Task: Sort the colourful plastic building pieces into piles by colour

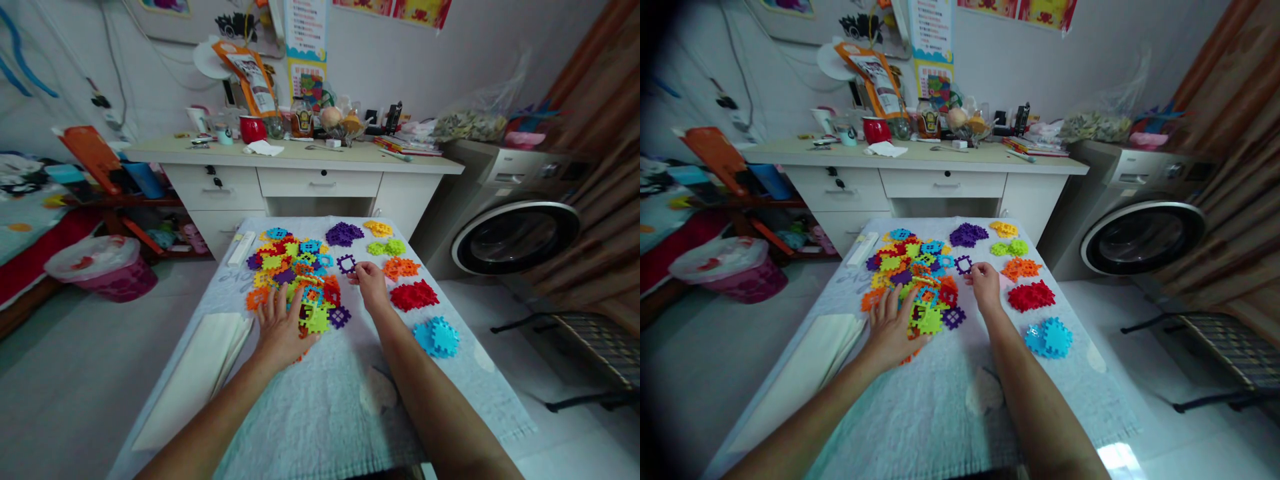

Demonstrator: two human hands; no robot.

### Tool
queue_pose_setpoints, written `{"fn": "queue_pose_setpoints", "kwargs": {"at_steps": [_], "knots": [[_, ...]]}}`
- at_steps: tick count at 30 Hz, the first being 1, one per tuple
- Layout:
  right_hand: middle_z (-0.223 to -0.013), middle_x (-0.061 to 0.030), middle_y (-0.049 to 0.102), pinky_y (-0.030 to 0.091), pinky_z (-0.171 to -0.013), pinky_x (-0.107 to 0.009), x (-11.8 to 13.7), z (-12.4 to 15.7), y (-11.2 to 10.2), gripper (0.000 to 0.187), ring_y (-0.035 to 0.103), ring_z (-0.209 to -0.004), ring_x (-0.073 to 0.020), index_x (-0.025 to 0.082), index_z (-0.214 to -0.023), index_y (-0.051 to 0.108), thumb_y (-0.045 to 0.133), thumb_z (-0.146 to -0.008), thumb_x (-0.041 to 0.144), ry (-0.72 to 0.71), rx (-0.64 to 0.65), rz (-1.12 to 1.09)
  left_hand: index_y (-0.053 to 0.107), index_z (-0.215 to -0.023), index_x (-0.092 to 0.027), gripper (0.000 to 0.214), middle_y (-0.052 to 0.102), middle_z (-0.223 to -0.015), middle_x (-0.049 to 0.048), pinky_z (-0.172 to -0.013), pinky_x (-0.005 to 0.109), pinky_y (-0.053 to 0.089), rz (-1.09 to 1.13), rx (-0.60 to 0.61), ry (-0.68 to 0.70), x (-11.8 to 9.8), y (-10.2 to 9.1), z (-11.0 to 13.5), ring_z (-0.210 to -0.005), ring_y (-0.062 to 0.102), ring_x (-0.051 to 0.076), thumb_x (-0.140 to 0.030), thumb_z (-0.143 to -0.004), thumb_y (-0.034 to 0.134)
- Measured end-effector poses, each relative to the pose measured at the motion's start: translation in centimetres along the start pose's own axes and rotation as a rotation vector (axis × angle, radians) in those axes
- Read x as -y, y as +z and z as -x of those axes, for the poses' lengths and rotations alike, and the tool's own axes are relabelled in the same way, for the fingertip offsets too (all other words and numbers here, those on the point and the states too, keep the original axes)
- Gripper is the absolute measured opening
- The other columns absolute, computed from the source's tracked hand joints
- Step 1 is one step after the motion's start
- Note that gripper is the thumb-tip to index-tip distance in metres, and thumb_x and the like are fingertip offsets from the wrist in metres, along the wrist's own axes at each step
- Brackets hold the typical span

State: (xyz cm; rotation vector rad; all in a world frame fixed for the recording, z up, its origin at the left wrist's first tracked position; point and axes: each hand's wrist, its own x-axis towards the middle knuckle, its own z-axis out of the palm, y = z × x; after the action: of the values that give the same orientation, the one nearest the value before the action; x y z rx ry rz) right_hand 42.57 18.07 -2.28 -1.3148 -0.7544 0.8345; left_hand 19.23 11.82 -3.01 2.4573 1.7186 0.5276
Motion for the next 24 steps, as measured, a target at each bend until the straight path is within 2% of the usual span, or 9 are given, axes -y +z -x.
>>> {"fn": "queue_pose_setpoints", "kwargs": {"at_steps": [5,10,14,18,24], "knots": [[-0.068,0.0019,0.06,0.053,-0.057,-0.024,0.4,-4.6,1.7,0.011,0.067,-0.064,-0.0145,0.019,-0.076,0.056,0.06,-0.074,0.028,-0.076,-0.083,0.034,0.035,-0.147,-0.025,0.089,0.025,-0.155,0.015,-0.113,0.059,0.021,0.068,-0.071,0.039,0.6,0.8,0.0,-0.141,0.025,0.039,-0.054,-0.07,0.068],[-0.065,0.0004,0.063,0.05,-0.068,-0.028,0.6,-9.8,2.7,0.006,0.064,-0.069,-0.0172,0.019,-0.073,0.059,0.056,-0.072,0.025,-0.164,-0.204,0.373,0.039,-0.145,-0.023,0.092,0.031,-0.152,0.0157,-0.113,0.059,0.021,0.098,-0.127,0.065,0.9,1.1,0.3,-0.138,0.029,0.039,-0.059,-0.067,0.07],[-0.074,-0.004,0.067,0.047,-0.08,-0.032,1.4,-12.8,3.8,0.009,0.062,-0.078,-0.0202,0.019,-0.072,0.062,0.053,-0.071,0.02,-0.25,-0.273,0.608,0.04,-0.145,-0.024,0.092,0.033,-0.15,0.0154,-0.113,0.059,0.022,0.109,-0.154,0.079,1.4,1.1,0.2,-0.137,0.03,0.038,-0.063,-0.067,0.069],[-0.083,-0.0076,0.067,0.044,-0.086,-0.033,1.4,-14.5,5.1,0.015,0.06,-0.084,-0.0212,0.018,-0.077,0.066,0.051,-0.073,0.018,-0.326,-0.265,0.7,0.042,-0.143,-0.025,0.08,0.033,-0.151,0.0146,-0.114,0.059,0.022,0.136,-0.163,0.086,2.2,1.0,-0.1,-0.139,0.03,0.036,-0.062,-0.075,0.062],[-0.096,-0.0102,0.065,0.043,-0.091,-0.034,-0.1,-14.8,6.0,0.024,0.058,-0.09,-0.0213,0.017,-0.086,0.069,0.048,-0.075,0.013,-0.364,-0.166,0.819,0.046,-0.137,-0.025,0.063,0.035,-0.149,0.013,-0.116,0.057,0.023,0.199,-0.208,0.045,2.6,0.7,-0.5,-0.139,0.031,0.033,-0.055,-0.082,0.056]]}}
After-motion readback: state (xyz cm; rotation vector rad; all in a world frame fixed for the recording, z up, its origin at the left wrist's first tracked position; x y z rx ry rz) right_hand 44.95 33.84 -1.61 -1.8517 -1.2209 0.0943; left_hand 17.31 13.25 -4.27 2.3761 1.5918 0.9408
